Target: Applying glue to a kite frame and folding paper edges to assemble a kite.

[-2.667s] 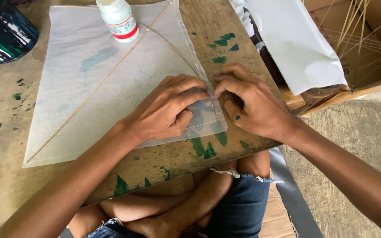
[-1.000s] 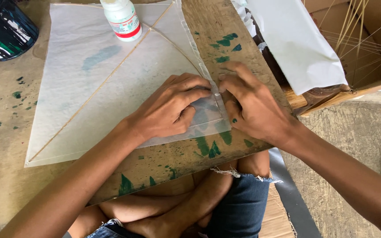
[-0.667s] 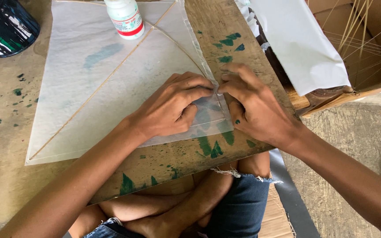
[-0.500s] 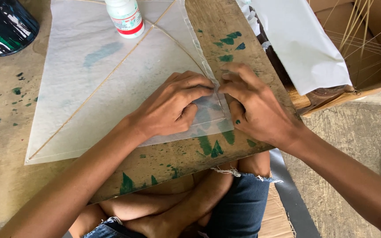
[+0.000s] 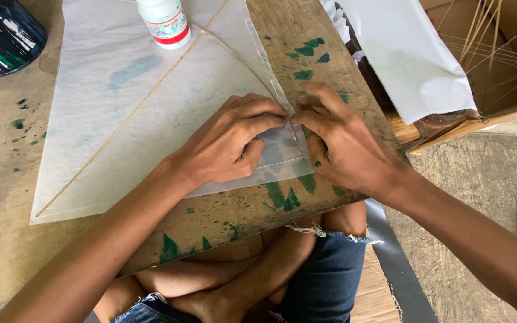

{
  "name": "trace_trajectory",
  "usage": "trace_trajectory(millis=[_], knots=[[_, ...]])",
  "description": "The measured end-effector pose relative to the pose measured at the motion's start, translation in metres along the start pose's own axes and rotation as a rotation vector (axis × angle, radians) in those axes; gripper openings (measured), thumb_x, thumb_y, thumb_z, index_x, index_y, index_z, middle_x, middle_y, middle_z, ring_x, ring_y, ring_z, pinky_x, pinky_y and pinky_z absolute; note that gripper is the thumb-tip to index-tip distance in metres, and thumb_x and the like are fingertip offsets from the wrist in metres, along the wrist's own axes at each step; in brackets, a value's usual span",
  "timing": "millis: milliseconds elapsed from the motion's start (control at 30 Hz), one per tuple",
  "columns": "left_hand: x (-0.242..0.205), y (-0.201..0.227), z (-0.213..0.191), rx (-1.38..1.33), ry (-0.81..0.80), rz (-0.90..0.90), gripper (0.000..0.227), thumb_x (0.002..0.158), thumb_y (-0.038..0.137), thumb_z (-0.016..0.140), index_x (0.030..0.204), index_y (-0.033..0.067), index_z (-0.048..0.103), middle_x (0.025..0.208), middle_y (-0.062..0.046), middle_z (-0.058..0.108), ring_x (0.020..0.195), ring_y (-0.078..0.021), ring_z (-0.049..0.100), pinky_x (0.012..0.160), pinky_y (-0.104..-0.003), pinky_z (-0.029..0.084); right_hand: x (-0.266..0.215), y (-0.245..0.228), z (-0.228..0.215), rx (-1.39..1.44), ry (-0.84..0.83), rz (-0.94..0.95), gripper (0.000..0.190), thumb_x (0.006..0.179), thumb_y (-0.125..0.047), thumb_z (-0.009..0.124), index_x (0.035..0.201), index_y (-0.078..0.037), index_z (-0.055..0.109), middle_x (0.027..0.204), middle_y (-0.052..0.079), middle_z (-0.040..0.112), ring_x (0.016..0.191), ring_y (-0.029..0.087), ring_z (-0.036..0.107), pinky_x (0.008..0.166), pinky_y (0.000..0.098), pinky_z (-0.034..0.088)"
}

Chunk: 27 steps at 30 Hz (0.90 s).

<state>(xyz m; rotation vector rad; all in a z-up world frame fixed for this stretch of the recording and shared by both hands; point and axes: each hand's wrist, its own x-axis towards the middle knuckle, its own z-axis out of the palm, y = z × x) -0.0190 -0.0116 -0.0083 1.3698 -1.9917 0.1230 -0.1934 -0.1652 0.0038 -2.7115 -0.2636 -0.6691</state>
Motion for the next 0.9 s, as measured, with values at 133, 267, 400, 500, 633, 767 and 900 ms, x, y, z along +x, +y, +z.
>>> trace_trajectory(millis=[133, 267, 400, 500, 633, 767, 900], knots=[[0.0, 0.001, -0.001, 0.009, -0.002, -0.004, 0.046, 0.072, -0.009, 0.045, 0.111, -0.0082, 0.068, 0.118, -0.018, 0.066, 0.107, -0.0383, 0.062, 0.099, -0.048, 0.048, 0.001, -0.003, -0.002, -0.031, -0.009, -0.006, 0.036, 0.081, 0.023, 0.057, 0.115, 0.014, 0.066, 0.136, 0.023, 0.039, 0.121, 0.037, 0.061, 0.105, 0.0408, 0.06], [0.001, 0.003, -0.001, 0.012, -0.014, -0.011, 0.045, 0.073, -0.009, 0.045, 0.112, -0.0084, 0.068, 0.119, -0.019, 0.065, 0.107, -0.0388, 0.061, 0.098, -0.049, 0.048, 0.002, -0.007, -0.004, 0.016, 0.018, -0.033, 0.028, 0.088, 0.021, 0.05, 0.11, 0.014, 0.065, 0.135, 0.025, 0.041, 0.117, 0.038, 0.064, 0.108, 0.0452, 0.055], [0.002, 0.003, -0.002, 0.025, -0.029, -0.002, 0.045, 0.074, -0.008, 0.047, 0.114, -0.0061, 0.067, 0.119, -0.019, 0.065, 0.107, -0.0394, 0.061, 0.099, -0.049, 0.048, -0.001, -0.013, -0.008, 0.002, 0.017, -0.029, 0.025, 0.089, 0.021, 0.05, 0.105, 0.012, 0.066, 0.139, 0.024, 0.041, 0.118, 0.037, 0.065, 0.106, 0.0453, 0.054], [0.002, 0.006, -0.004, 0.037, -0.049, -0.002, 0.046, 0.075, -0.007, 0.045, 0.115, -0.0044, 0.068, 0.121, -0.019, 0.064, 0.106, -0.0395, 0.061, 0.098, -0.05, 0.047, -0.005, -0.008, -0.004, -0.021, -0.004, -0.017, 0.036, 0.08, 0.024, 0.06, 0.114, 0.013, 0.067, 0.141, 0.025, 0.039, 0.123, 0.041, 0.064, 0.104, 0.0449, 0.06], [0.001, 0.007, -0.004, 0.032, -0.055, -0.003, 0.049, 0.075, -0.008, 0.044, 0.119, -0.003, 0.067, 0.121, -0.019, 0.064, 0.107, -0.0391, 0.061, 0.099, -0.051, 0.047, -0.007, -0.008, -0.003, 0.035, 0.023, -0.032, 0.035, 0.081, 0.026, 0.053, 0.111, 0.013, 0.065, 0.139, 0.026, 0.041, 0.123, 0.04, 0.061, 0.105, 0.0447, 0.057], [0.001, 0.009, -0.005, 0.046, -0.088, -0.016, 0.052, 0.074, -0.005, 0.044, 0.121, 0.0011, 0.065, 0.123, -0.018, 0.062, 0.109, -0.0385, 0.059, 0.099, -0.051, 0.045, -0.01, -0.012, -0.003, 0.045, 0.044, -0.048, 0.028, 0.085, 0.024, 0.055, 0.109, 0.015, 0.066, 0.137, 0.024, 0.042, 0.12, 0.038, 0.062, 0.102, 0.0436, 0.058], [0.001, 0.009, -0.006, 0.045, -0.128, -0.027, 0.053, 0.075, -0.004, 0.045, 0.122, 0.0042, 0.068, 0.122, -0.017, 0.059, 0.113, -0.0372, 0.057, 0.102, -0.052, 0.044, -0.015, -0.014, -0.003, -0.039, 0.03, -0.038, 0.031, 0.084, 0.027, 0.06, 0.111, 0.015, 0.069, 0.14, 0.023, 0.039, 0.118, 0.038, 0.065, 0.093, 0.0382, 0.066]])
